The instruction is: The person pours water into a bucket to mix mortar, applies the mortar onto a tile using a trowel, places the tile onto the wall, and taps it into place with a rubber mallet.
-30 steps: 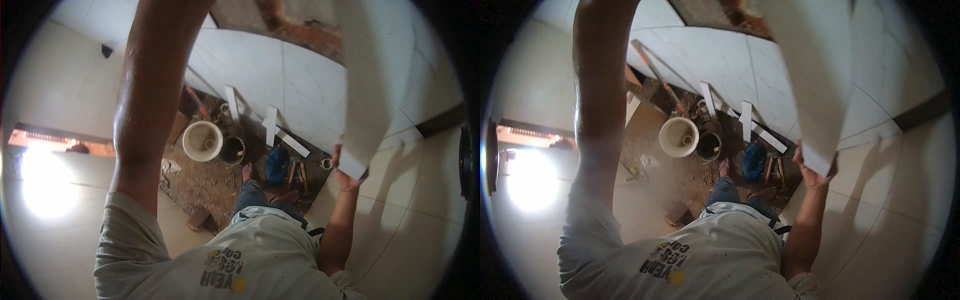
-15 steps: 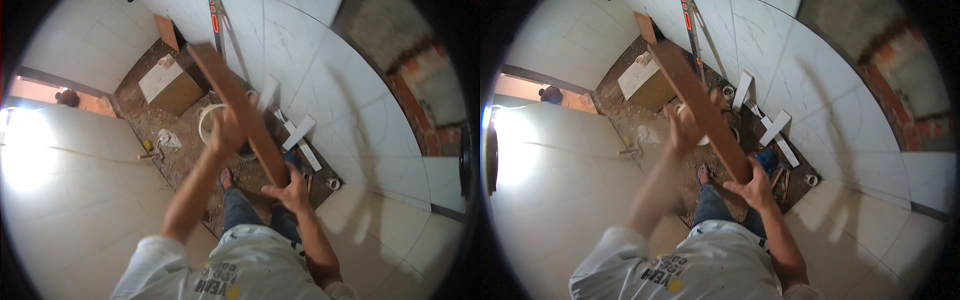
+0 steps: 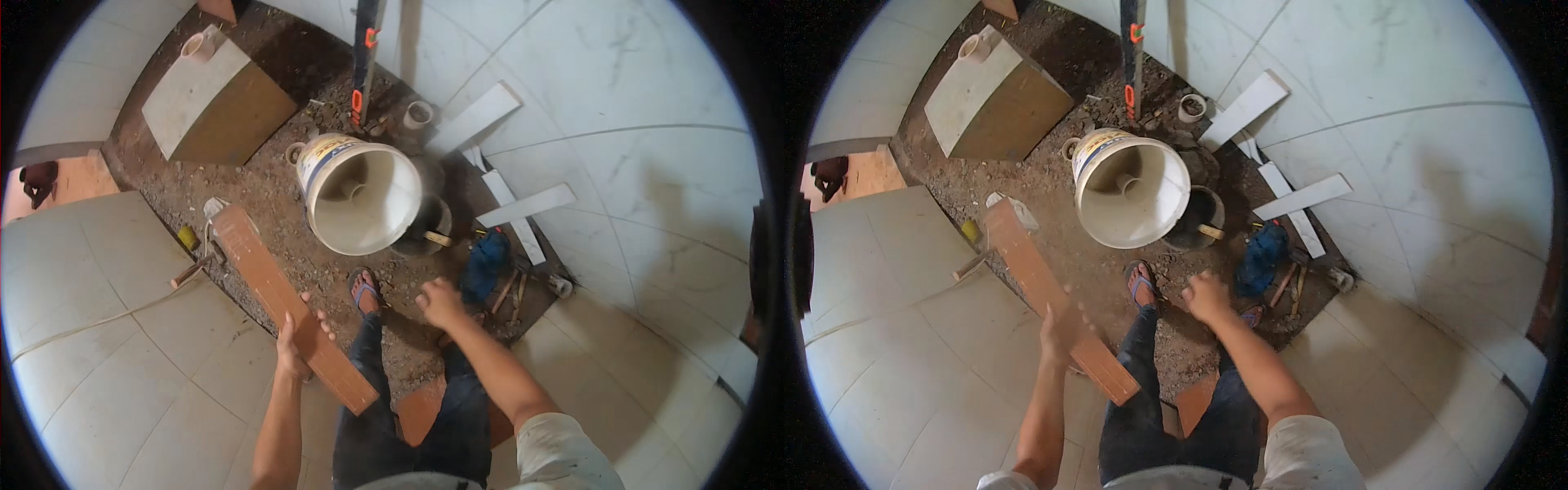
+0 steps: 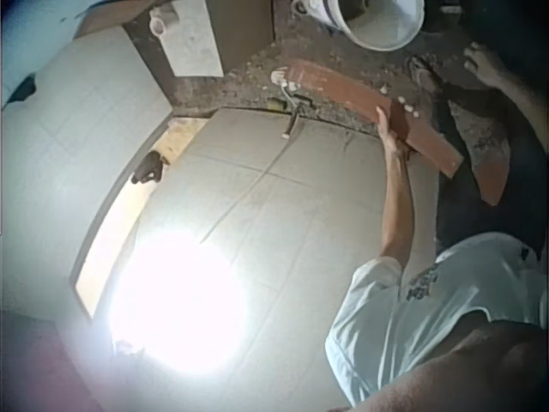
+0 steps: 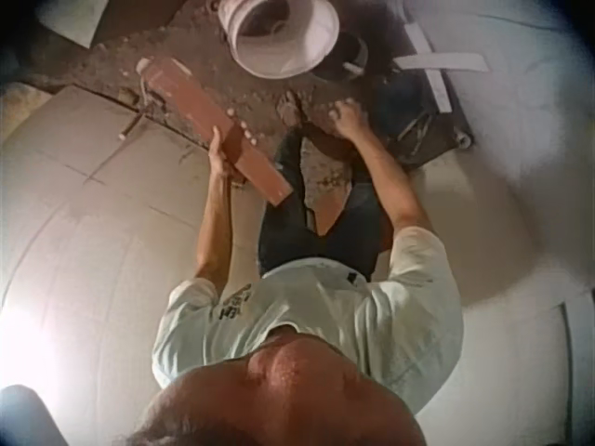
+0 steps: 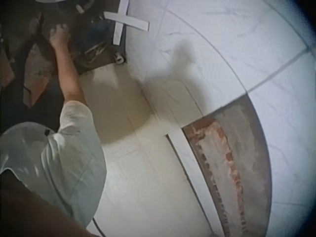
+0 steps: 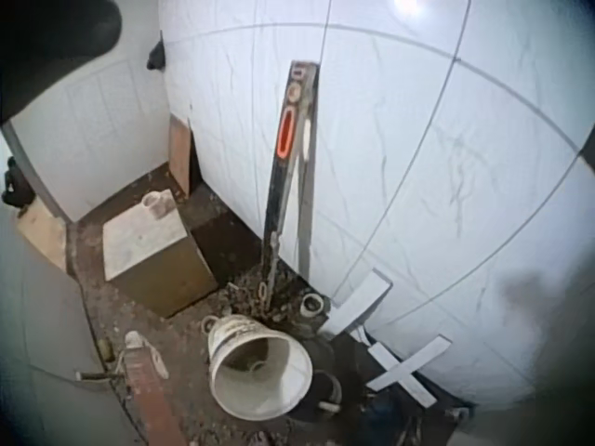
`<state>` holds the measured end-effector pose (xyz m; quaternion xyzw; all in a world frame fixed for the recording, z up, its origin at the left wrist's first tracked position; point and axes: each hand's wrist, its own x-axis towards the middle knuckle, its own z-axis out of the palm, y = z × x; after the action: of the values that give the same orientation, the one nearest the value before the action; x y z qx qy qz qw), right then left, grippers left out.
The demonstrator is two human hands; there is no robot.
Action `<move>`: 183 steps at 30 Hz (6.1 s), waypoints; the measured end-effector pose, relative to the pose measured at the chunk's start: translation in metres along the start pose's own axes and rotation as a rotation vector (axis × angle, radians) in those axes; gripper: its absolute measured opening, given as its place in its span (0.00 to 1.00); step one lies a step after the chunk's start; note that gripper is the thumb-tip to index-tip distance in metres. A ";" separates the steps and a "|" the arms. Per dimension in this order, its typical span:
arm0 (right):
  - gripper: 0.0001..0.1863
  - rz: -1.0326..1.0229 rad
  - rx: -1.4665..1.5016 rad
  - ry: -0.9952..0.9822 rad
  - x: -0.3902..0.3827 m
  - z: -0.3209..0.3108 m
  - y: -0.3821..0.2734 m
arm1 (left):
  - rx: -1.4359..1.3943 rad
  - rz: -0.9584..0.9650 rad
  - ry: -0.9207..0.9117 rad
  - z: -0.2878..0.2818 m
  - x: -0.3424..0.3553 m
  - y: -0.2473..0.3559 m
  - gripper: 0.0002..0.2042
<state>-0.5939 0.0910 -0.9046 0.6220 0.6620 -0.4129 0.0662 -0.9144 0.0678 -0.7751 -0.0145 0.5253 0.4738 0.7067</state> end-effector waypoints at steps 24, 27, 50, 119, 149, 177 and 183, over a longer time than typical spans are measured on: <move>0.15 -0.369 -0.470 0.027 0.368 0.042 -0.038 | -0.220 -0.199 0.443 -0.046 0.064 -0.243 0.28; 0.14 -0.423 -0.417 0.133 0.320 0.005 -0.053 | -0.186 -0.222 0.468 -0.039 0.062 -0.247 0.29; 0.13 -0.434 -0.371 0.166 0.173 -0.109 0.078 | -0.202 -0.209 0.464 -0.016 0.063 -0.296 0.21; 0.14 -0.218 -0.880 -0.157 0.209 0.060 0.127 | -0.296 0.123 0.170 -0.048 0.302 -0.378 0.21; 0.20 -0.044 -0.631 -0.382 0.141 0.023 0.092 | -0.018 0.111 0.377 -0.097 0.181 -0.406 0.20; 0.12 -0.096 -0.574 -0.358 0.108 0.129 0.132 | 0.161 0.119 0.311 -0.072 0.196 -0.386 0.20; 0.19 -0.001 -0.578 -0.360 0.116 0.061 0.105 | 0.196 0.124 0.311 -0.079 0.188 -0.382 0.20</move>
<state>-0.5529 0.1297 -1.0631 0.4943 0.7295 -0.3115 0.3556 -0.7103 -0.0606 -1.1345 0.0139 0.6718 0.4550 0.5844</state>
